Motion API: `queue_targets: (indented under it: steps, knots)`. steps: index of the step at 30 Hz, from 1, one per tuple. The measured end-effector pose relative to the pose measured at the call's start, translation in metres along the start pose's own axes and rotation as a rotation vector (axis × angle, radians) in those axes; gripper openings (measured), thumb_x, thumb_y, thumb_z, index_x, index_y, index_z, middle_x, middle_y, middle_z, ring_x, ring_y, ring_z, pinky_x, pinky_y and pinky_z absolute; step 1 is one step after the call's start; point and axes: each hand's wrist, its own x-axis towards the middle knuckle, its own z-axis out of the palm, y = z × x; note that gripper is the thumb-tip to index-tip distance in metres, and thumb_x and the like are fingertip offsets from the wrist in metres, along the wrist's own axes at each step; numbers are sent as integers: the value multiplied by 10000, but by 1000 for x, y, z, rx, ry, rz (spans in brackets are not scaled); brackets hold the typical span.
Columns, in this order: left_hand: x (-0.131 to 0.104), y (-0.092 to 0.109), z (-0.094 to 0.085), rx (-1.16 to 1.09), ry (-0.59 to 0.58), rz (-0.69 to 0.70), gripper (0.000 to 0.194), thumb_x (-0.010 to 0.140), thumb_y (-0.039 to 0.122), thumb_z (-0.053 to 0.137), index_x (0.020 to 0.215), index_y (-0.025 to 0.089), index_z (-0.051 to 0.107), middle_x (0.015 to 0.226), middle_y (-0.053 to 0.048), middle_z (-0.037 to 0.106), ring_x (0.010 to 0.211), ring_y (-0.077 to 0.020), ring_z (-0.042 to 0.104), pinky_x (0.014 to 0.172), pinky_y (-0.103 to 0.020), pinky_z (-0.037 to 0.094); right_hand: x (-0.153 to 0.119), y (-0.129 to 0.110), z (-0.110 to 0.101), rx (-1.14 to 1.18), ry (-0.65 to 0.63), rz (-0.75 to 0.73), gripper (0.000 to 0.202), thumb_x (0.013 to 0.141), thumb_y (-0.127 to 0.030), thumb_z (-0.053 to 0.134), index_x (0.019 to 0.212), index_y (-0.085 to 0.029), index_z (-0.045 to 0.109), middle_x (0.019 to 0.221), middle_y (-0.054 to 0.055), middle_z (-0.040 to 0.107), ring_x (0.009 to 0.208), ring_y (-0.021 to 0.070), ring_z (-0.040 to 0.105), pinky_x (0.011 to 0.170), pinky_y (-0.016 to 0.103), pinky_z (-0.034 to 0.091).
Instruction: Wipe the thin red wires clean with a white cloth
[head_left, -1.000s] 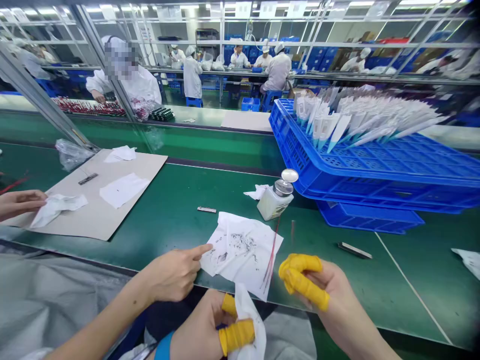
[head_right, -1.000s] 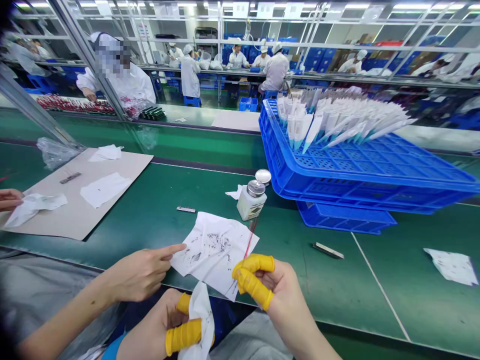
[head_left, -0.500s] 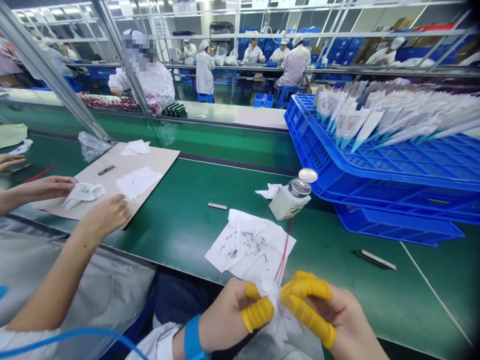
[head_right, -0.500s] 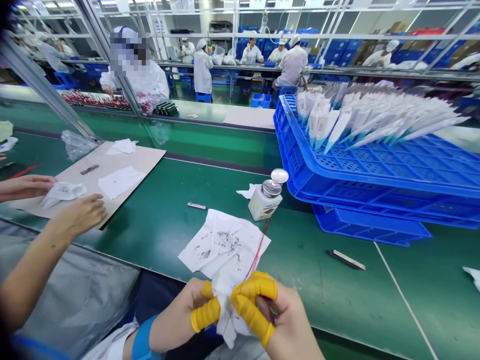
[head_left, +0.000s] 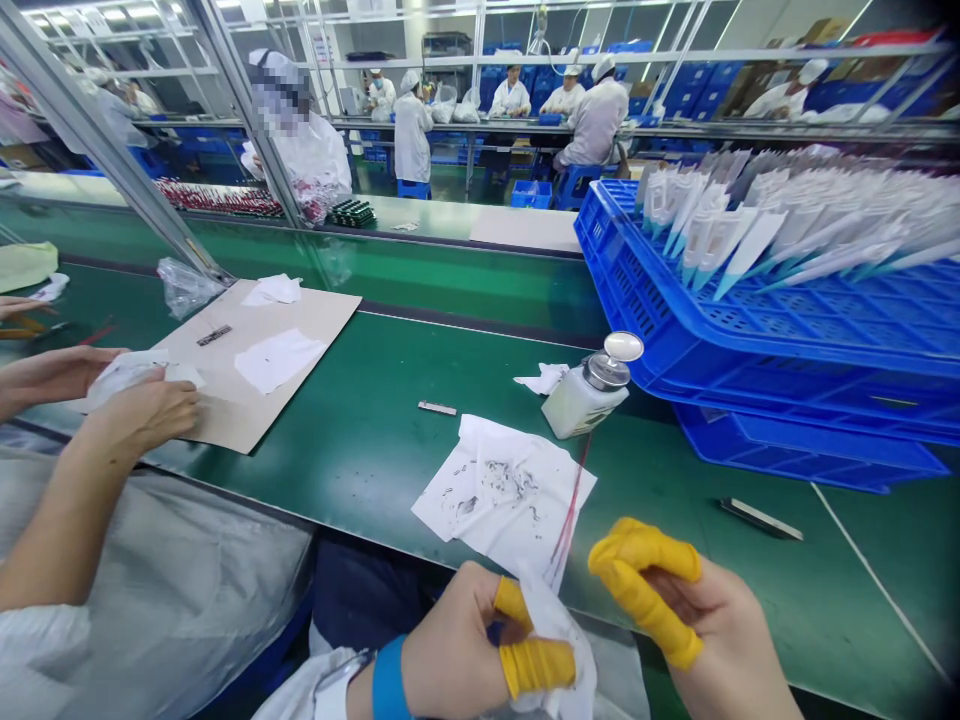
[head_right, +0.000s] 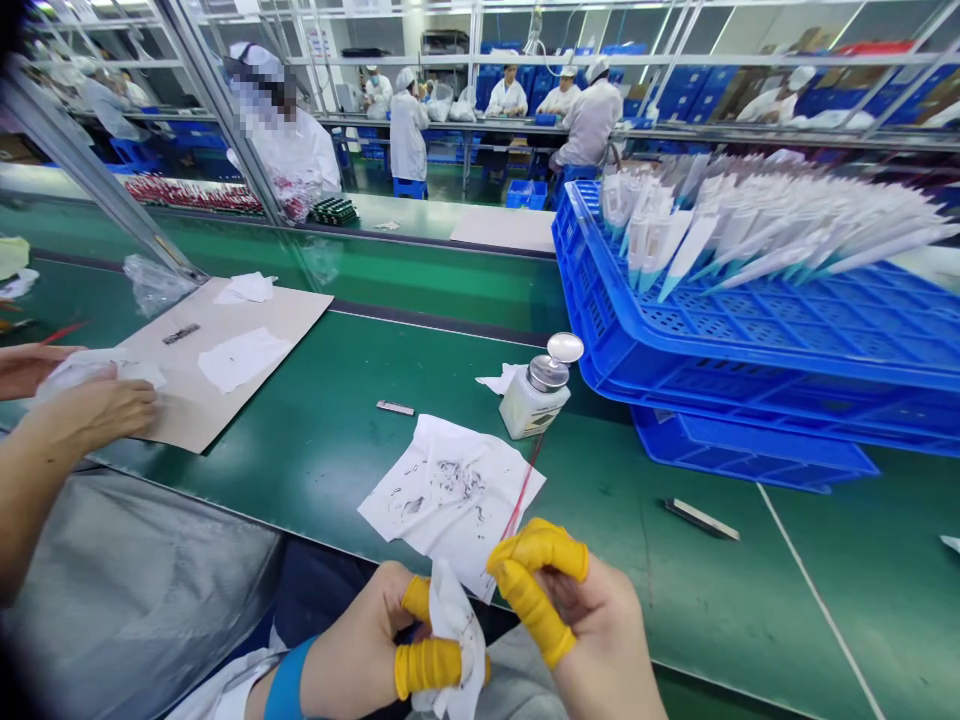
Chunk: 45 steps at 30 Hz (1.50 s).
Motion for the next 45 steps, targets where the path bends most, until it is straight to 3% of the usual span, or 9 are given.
queue_targets:
  steps: [5,10,16,19,24,28,33,40,45]
  knots:
    - [-2,-5,-2,-14,0,2,546,599,626,670,578,84,612,534,-14,408,525,-93,327,527,-256,313,10,-7,-6,12,99,-6,110,630,-353,779,680,-271,726,630,29,697,560,160,654,532,182,551]
    - [-5,-14,-7,12,26,-7,545,599,633,669,556,92,611,525,-23,448,525,-100,378,527,-248,322,17,-21,-7,64,236,6,219,510,-428,832,617,-269,726,541,19,645,457,108,572,458,152,507]
    - [-7,-24,-17,-128,39,-14,479,654,567,674,627,89,669,581,-38,531,537,-88,437,547,-215,355,27,-31,-16,32,266,8,437,508,-496,805,347,-182,548,348,-14,410,309,55,362,282,144,354]
    - [-2,-14,-16,-180,61,30,439,676,542,672,659,104,696,588,-34,544,551,-94,473,567,-214,380,26,-29,-13,22,239,-11,347,521,-499,799,433,-211,628,387,2,495,330,83,429,314,167,408]
    - [15,0,-2,-226,8,103,469,663,562,672,590,100,633,595,-25,517,624,-111,484,627,-226,404,13,-13,-1,-90,81,-14,148,601,-389,789,654,-269,721,617,25,681,549,164,630,515,195,536]
    - [24,0,5,-278,29,6,544,569,626,700,571,98,570,582,-1,478,587,-84,452,582,-205,378,5,-9,9,-91,177,25,182,628,-421,767,632,-253,699,634,17,672,575,154,626,561,191,536]
    - [22,5,5,-280,-20,-2,517,547,582,742,573,90,584,570,-4,505,523,-54,436,541,-189,371,6,-10,14,-38,138,48,210,642,-443,753,618,-245,685,597,7,651,544,138,606,525,178,524]
    - [14,-1,1,-267,-64,30,447,619,523,731,599,92,615,592,-32,554,535,-67,486,525,-179,379,22,-8,-5,-28,153,-37,191,623,-423,770,655,-242,715,613,46,696,544,175,657,528,206,562]
    - [10,1,1,-258,-66,45,446,641,526,712,593,93,617,561,-15,527,509,-48,443,506,-167,342,26,-9,-10,24,223,-39,161,598,-413,788,671,-279,735,614,37,702,545,157,656,519,177,547]
